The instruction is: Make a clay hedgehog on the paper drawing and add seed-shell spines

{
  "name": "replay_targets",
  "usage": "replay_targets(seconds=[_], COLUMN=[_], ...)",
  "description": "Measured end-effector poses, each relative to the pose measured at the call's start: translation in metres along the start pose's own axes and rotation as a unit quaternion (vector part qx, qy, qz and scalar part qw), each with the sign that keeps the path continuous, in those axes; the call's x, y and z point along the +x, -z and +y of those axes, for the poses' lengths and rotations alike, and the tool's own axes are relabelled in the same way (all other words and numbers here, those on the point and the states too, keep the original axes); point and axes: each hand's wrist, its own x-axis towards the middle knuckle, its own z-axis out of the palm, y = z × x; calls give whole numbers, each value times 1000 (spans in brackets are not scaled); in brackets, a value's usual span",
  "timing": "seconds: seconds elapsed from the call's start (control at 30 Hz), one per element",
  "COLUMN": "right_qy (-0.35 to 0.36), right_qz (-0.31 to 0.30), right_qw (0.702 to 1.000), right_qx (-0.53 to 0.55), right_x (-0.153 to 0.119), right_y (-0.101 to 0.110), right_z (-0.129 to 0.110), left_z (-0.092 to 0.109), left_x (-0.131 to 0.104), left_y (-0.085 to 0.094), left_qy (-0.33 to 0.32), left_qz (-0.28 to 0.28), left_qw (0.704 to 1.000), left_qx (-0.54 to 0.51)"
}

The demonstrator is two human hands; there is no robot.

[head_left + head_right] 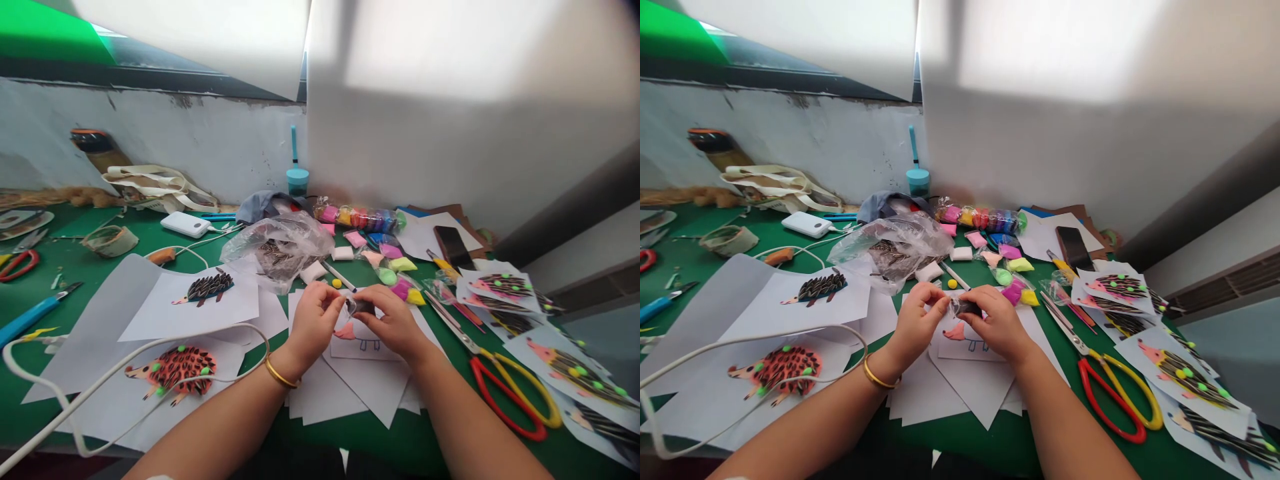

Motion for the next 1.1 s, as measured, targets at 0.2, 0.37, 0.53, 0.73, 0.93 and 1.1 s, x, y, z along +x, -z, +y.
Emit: replay_targets(seconds=[0.2,0.37,0.53,0.73,0.93,1.1], right_qy=[-23,-53,-137,-161,-102,-65], right_qz=[-9,29,117,61,15,67], right_qw=[1000,997,968,958,954,955], right_qx=[-1,-54,-174,-228,-283,-280], right_x=[-1,0,3,7,8,5], right_y=[2,2,3,-1,-8,-2], right_z=[5,17,31,45,46,37], left_z=[-3,2,5,2,5,15], left_x=[0,3,5,2,-3,-5], left_y=[-3,-2,-1,-2,-6,-7], left_qy=[75,148,205,190,169,199], left_qz=[7,-28,-27,-34,-64,-84], left_qw=[991,964,938,942,946,927], left_qx=[-111,-219,-279,-274,-270,-307])
